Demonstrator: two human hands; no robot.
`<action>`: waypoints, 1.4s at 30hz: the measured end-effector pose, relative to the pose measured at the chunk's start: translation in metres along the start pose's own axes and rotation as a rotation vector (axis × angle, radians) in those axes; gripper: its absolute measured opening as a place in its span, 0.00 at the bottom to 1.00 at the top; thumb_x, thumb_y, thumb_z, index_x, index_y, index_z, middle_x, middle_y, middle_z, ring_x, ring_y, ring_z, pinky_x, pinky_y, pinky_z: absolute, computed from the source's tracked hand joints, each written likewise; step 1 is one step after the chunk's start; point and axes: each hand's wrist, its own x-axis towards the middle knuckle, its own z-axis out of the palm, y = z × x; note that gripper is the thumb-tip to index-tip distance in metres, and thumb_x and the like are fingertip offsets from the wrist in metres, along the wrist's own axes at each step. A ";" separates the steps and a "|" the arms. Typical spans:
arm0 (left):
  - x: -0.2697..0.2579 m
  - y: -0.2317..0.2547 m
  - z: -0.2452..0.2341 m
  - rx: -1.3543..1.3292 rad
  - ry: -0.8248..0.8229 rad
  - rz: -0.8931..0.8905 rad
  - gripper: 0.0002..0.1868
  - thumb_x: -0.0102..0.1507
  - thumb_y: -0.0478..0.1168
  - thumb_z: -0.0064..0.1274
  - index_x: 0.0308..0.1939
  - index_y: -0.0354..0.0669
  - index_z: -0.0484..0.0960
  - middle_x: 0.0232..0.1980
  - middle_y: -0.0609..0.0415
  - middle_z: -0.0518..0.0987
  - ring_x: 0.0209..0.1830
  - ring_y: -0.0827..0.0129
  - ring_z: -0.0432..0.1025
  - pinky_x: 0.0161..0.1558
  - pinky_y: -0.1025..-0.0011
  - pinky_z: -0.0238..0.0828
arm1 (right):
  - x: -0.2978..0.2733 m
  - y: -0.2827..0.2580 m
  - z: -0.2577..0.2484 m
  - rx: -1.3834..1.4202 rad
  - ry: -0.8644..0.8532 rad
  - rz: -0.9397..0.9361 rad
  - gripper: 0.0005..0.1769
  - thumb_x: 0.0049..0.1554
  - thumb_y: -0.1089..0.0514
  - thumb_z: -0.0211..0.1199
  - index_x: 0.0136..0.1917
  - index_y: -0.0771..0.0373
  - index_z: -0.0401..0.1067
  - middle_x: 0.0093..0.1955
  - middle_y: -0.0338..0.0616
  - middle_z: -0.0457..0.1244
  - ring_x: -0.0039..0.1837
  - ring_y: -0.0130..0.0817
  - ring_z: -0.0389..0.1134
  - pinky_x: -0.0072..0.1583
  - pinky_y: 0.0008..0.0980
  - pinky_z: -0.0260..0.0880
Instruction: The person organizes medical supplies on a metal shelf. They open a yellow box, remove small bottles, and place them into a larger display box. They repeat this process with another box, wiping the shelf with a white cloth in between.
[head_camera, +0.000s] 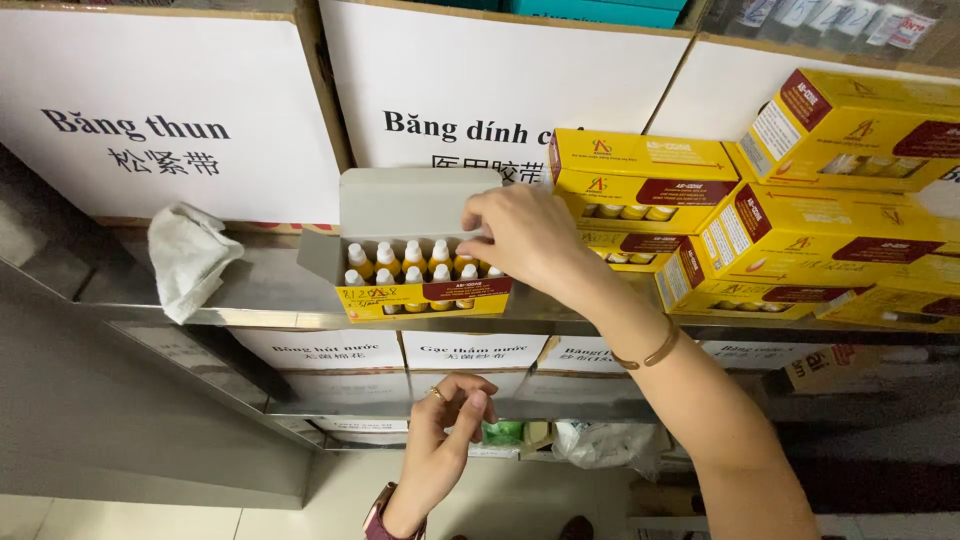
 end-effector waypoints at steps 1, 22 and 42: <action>0.000 0.000 0.000 0.006 0.000 -0.011 0.11 0.69 0.41 0.49 0.45 0.35 0.81 0.31 0.58 0.80 0.28 0.79 0.67 0.30 0.78 0.65 | 0.000 -0.001 0.002 -0.023 0.047 -0.030 0.13 0.51 0.51 0.73 0.46 0.59 0.80 0.41 0.43 0.73 0.43 0.36 0.74 0.45 0.39 0.74; 0.002 0.031 0.002 -0.188 -0.060 0.015 0.26 0.70 0.54 0.36 0.52 0.35 0.77 0.33 0.55 0.80 0.24 0.76 0.68 0.28 0.77 0.67 | -0.106 0.008 -0.018 0.496 0.353 -0.249 0.08 0.53 0.64 0.71 0.47 0.63 0.78 0.44 0.38 0.71 0.43 0.26 0.71 0.45 0.26 0.73; -0.009 -0.039 0.002 -0.535 -0.505 -0.275 0.32 0.70 0.65 0.39 0.51 0.35 0.72 0.33 0.54 0.72 0.24 0.74 0.64 0.28 0.74 0.64 | -0.141 0.040 0.085 1.352 -0.121 -0.125 0.09 0.61 0.64 0.66 0.52 0.72 0.79 0.46 0.43 0.67 0.45 0.25 0.66 0.45 0.24 0.66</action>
